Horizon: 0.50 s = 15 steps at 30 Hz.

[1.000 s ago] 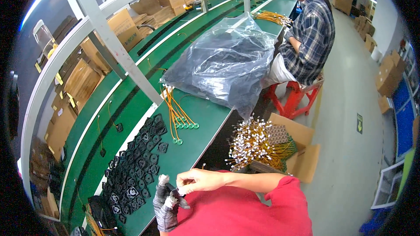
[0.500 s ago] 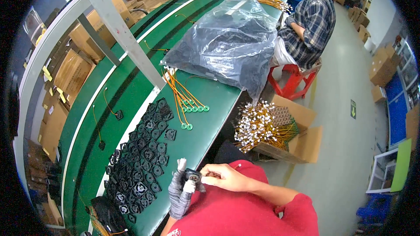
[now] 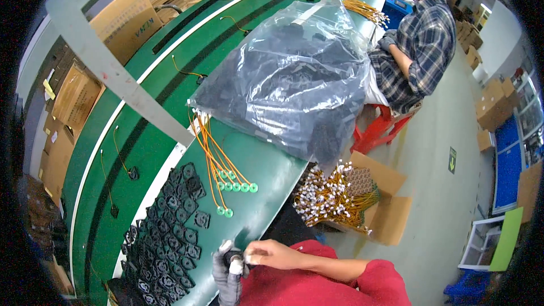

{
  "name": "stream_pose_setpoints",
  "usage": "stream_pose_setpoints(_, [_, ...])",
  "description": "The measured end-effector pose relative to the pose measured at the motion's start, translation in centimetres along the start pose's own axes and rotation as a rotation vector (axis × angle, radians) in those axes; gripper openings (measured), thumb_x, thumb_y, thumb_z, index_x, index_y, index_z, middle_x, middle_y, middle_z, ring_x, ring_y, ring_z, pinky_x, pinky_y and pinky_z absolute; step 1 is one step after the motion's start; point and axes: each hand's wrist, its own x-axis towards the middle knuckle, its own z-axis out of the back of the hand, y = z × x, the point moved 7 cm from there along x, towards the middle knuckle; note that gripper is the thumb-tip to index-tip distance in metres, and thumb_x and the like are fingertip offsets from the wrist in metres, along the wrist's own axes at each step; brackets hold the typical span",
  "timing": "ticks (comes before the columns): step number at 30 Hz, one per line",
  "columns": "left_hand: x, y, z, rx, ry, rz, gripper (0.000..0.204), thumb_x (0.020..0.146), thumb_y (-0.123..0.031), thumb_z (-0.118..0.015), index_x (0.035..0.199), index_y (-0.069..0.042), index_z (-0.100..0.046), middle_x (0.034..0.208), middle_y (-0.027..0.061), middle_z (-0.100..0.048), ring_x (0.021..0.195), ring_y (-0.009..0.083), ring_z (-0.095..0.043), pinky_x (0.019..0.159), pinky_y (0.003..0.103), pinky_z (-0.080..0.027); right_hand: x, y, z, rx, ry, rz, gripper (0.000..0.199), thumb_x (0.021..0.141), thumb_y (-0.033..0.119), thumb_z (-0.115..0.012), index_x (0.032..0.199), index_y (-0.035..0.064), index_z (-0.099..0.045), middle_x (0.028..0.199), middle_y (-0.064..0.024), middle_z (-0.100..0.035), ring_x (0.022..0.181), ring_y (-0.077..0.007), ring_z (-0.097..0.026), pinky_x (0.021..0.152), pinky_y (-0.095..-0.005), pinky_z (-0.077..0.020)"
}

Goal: The person assembles small cooling fans by hand, attaching internal wiring to the plastic housing of each fan.

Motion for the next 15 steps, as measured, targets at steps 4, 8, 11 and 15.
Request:
stream_pose_setpoints(4, [0.6,-0.8,0.7,-0.13,-0.212,0.27,0.026,0.085,-0.025,-0.053,0.1,-0.005,-0.049,0.067,0.0003,-0.048,0.049,0.008,-0.044,0.046,0.02,-0.036,2.5,-0.9,-0.8,0.188,0.267,-0.223,0.018,0.088,0.021,-0.053,0.088,0.0029,-0.052,0.078,0.0035,-0.048,0.07,-0.0034,-0.042,0.06,-0.0204,-0.0361])
stream_pose_setpoints(8, [-0.1,0.1,2.7,-0.374,-0.185,0.204,0.034,0.083,-0.02,-0.055,0.111,-0.003,-0.045,0.077,0.0077,-0.052,0.05,0.0124,-0.047,0.045,0.023,-0.041,4.1,-1.4,-2.3,0.12,0.307,-0.126,0.021,0.086,0.022,-0.055,0.087,0.0022,-0.051,0.075,0.0041,-0.045,0.068,-0.0029,-0.039,0.059,-0.0201,-0.0342])
stream_pose_setpoints(11, [-0.7,0.7,4.4,-0.473,-0.12,0.163,0.045,0.078,-0.018,-0.061,0.116,0.0,-0.044,0.075,0.0156,-0.056,0.044,0.0169,-0.049,0.035,0.029,-0.042,4.3,-1.3,-3.5,-0.017,0.35,-0.149,0.021,0.086,0.021,-0.057,0.088,0.0011,-0.051,0.076,0.0033,-0.047,0.07,-0.0032,-0.039,0.061,-0.0202,-0.0346])
stream_pose_setpoints(15, [-2.3,-1.4,5.3,-0.266,-0.217,0.286,0.025,0.088,-0.019,-0.047,0.109,-0.005,-0.048,0.067,0.0012,-0.047,0.044,0.0085,-0.041,0.037,0.019,-0.033,4.2,-0.5,-5.4,-0.063,0.304,-0.147,0.024,0.086,0.023,-0.056,0.09,-0.0002,-0.051,0.076,0.0032,-0.045,0.072,-0.0052,-0.04,0.064,-0.0226,-0.0362])
